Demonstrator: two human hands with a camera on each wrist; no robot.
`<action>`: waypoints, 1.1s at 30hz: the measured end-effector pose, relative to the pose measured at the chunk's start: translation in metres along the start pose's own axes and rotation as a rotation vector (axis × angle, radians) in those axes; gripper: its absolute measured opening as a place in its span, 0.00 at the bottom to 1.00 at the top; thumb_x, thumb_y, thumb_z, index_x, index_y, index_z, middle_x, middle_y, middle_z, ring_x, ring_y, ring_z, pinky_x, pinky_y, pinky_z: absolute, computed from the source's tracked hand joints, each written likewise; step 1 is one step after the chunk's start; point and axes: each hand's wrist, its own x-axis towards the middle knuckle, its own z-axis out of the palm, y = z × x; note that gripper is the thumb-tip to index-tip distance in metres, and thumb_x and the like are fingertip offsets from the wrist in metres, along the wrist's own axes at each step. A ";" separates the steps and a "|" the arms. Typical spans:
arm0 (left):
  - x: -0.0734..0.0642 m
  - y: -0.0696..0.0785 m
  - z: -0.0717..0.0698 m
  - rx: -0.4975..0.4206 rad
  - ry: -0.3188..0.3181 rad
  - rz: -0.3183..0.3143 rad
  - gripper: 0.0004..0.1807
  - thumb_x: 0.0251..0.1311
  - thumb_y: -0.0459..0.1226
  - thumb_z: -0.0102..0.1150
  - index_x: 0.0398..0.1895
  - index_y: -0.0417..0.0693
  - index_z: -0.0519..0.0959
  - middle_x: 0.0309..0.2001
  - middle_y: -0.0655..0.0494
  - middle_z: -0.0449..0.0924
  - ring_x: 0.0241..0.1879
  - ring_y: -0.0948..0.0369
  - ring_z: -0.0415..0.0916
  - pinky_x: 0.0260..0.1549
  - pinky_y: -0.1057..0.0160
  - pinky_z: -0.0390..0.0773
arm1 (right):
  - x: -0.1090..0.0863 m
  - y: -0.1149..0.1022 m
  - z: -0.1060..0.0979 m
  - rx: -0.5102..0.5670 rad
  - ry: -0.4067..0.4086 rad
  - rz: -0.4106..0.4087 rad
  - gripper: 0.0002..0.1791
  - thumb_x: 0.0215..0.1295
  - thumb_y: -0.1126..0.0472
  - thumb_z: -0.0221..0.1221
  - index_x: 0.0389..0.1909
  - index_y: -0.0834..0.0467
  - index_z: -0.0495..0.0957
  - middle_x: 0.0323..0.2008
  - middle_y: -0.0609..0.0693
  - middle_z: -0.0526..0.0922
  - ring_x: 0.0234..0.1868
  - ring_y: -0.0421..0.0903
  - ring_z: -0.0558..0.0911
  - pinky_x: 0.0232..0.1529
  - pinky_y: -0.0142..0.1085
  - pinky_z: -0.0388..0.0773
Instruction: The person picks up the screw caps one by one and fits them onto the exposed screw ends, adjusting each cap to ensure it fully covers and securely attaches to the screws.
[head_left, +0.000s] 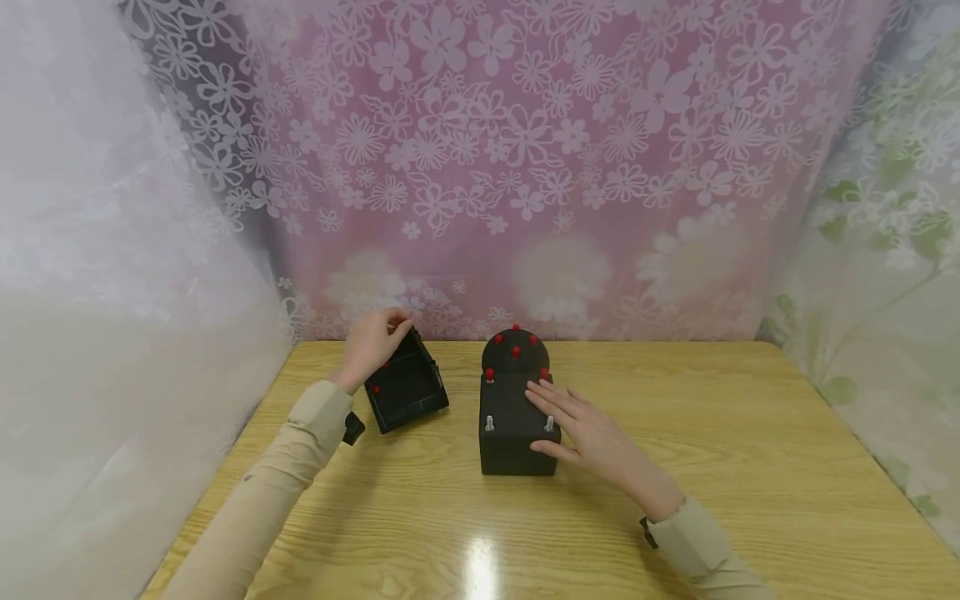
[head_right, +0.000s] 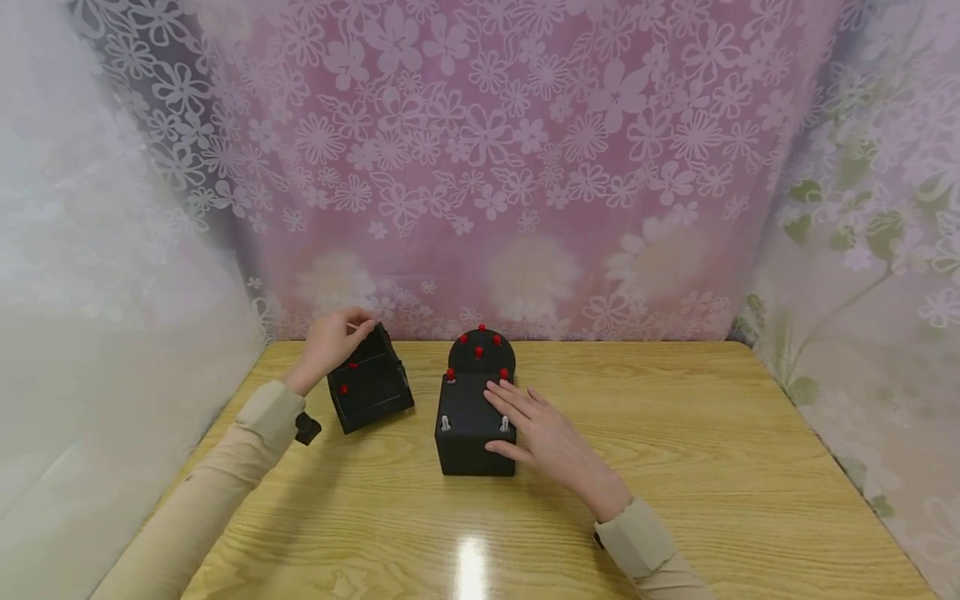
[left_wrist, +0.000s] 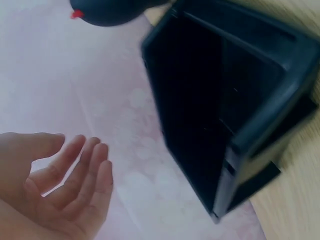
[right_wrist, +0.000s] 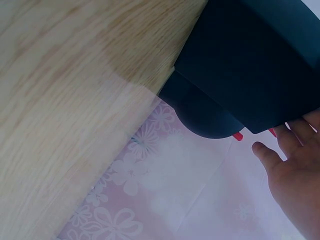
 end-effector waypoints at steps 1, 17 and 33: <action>0.001 -0.003 0.000 0.018 -0.002 -0.005 0.15 0.76 0.39 0.55 0.52 0.38 0.83 0.46 0.42 0.86 0.41 0.48 0.84 0.41 0.49 0.83 | 0.000 0.000 0.000 -0.001 0.001 -0.001 0.43 0.66 0.43 0.65 0.75 0.60 0.64 0.75 0.56 0.66 0.74 0.55 0.67 0.71 0.57 0.64; 0.026 -0.031 0.020 0.273 -0.217 -0.112 0.19 0.74 0.34 0.54 0.21 0.38 0.78 0.16 0.53 0.72 0.15 0.62 0.66 0.24 0.61 0.74 | 0.000 0.000 0.000 0.003 -0.020 0.021 0.43 0.67 0.43 0.64 0.76 0.58 0.63 0.75 0.54 0.65 0.74 0.54 0.67 0.72 0.56 0.62; 0.042 -0.047 0.049 0.400 -0.553 -0.221 0.27 0.76 0.34 0.48 0.12 0.48 0.63 0.18 0.54 0.62 0.19 0.60 0.62 0.31 0.60 0.70 | -0.001 -0.003 -0.005 0.019 -0.058 0.064 0.42 0.69 0.42 0.62 0.78 0.56 0.61 0.76 0.52 0.63 0.76 0.51 0.64 0.74 0.54 0.60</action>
